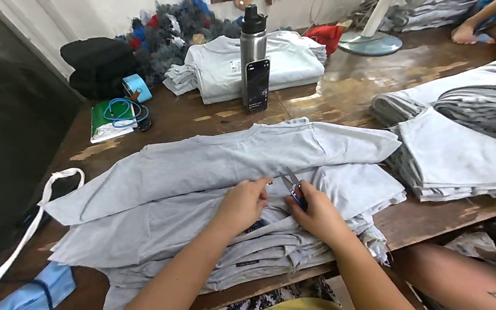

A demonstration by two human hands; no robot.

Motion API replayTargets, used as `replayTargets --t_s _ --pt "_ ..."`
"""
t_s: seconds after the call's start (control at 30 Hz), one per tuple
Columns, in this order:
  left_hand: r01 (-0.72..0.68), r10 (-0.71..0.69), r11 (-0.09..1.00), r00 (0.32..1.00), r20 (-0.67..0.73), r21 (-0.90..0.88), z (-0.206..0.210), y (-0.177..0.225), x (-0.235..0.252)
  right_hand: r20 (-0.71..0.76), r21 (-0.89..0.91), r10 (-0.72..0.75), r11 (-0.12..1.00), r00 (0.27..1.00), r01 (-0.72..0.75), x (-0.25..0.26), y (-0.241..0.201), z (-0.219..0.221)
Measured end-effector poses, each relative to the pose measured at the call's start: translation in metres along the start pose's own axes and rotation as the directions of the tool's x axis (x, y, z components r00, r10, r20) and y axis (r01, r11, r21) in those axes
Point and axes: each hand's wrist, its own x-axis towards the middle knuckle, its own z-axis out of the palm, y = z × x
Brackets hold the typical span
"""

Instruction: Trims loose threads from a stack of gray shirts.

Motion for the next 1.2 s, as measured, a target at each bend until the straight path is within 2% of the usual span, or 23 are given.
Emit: replayTargets --t_s 0.13,0.2,0.27,0.33,0.43,0.5,0.57,0.6,0.67,0.7,0.73,0.77,0.8,0.83,0.87,0.9,0.93,0.97,1.03,1.1,1.2 --pt "-0.005 0.01 0.988 0.999 0.033 -0.155 0.0 -0.014 0.007 0.008 -0.031 -0.004 1.0 1.0 0.005 -0.001 -0.002 0.001" --pt "0.022 -0.026 0.961 1.0 -0.008 -0.276 -0.003 -0.02 0.006 0.014 -0.034 -0.003 0.999 1.0 0.004 -0.001 -0.002 0.001" --pt "0.049 -0.098 0.895 0.991 -0.09 -0.443 -0.006 -0.026 0.003 0.011 -0.033 -0.014 0.999 1.0 0.014 -0.001 -0.002 0.001" --pt "0.027 -0.18 0.773 0.967 -0.178 -0.634 -0.008 -0.029 -0.002 0.01 -0.034 -0.018 0.999 1.0 0.018 -0.001 -0.002 0.002" --pt "-0.164 -0.227 0.536 0.917 -0.329 -0.828 -0.013 -0.032 -0.009 0.013 -0.038 -0.019 0.999 1.0 0.02 -0.001 -0.001 0.002" --pt "-0.337 -0.213 0.386 0.873 -0.438 -0.859 -0.024 -0.031 -0.021 0.02 -0.038 -0.02 0.999 1.0 0.021 -0.001 -0.001 0.002" --pt "-0.479 -0.129 0.27 0.842 -0.524 -0.835 -0.038 -0.03 -0.038 0.022 -0.034 -0.019 0.999 1.0 0.019 -0.001 0.0 0.002" --pt "-0.526 -0.036 0.237 0.836 -0.548 -0.817 -0.045 -0.029 -0.049 0.023 -0.036 -0.016 0.999 1.0 0.017 -0.001 0.0 0.002" --pt "-0.56 0.232 0.277 0.828 -0.511 -0.781 -0.055 -0.028 -0.074 0.027 -0.038 -0.012 0.999 1.0 0.013 -0.001 0.0 0.001" --pt "-0.554 0.363 0.35 0.824 -0.436 -0.755 -0.057 -0.028 -0.086 0.027 -0.039 -0.011 0.999 1.0 0.012 -0.001 -0.001 0.001" --pt "-0.538 0.446 0.463 0.828 -0.339 -0.705 -0.056 -0.027 -0.095 0.029 -0.038 -0.011 0.999 1.0 0.012 -0.001 -0.002 0.001" --pt "-0.499 0.447 0.633 0.86 -0.247 -0.592 -0.053 -0.025 -0.102 0.026 -0.037 -0.013 0.999 1.0 0.014 -0.001 -0.002 0.001" --pt "-0.411 0.367 0.816 0.912 -0.185 -0.407 -0.046 -0.021 -0.105 0.024 -0.036 -0.016 0.999 1.0 0.017 -0.001 -0.002 0.001" --pt "-0.236 0.212 0.953 0.967 -0.14 -0.188 -0.038 -0.015 -0.104 0.026 -0.038 -0.018 0.999 0.999 0.019 -0.001 -0.002 0.001" --pt "-0.015 0.013 1.0 0.994 -0.106 -0.015 -0.029 -0.008 -0.099 0.028 -0.04 -0.019 0.999 0.999 0.02 -0.001 -0.001 0.001" --pt "0.178 -0.171 0.981 0.981 -0.09 0.074 -0.019 -0.003 -0.092 0.031 -0.043 -0.019 0.999 0.999 0.021 -0.001 -0.001 0.001" --pt "0.289 -0.277 0.95 0.955 -0.105 0.117 -0.01 -0.001 -0.086 0.036 -0.048 -0.018 0.999 0.999 0.02 -0.002 -0.001 0.001" --pt "0.311 -0.29 0.941 0.944 -0.157 0.134 -0.003 -0.003 -0.083 0.039 -0.049 -0.015 0.999 0.999 0.017 -0.002 -0.001 0.001" --pt "0.201 -0.178 0.976 0.956 -0.235 0.078 0.002 -0.009 -0.092 0.027 -0.037 -0.023 0.999 0.999 0.024 -0.001 -0.001 0.0" --pt "-0.029 0.017 0.999 0.966 -0.256 -0.042 -0.003 -0.014 -0.116 -0.003 0.036 -0.065 0.997 0.998 0.066 -0.002 0.003 0.0" --pt "-0.346 0.316 0.911 0.935 -0.159 -0.224 -0.015 -0.002 -0.16 -0.029 0.329 -0.142 0.933 0.989 0.144 -0.005 0.013 -0.005"
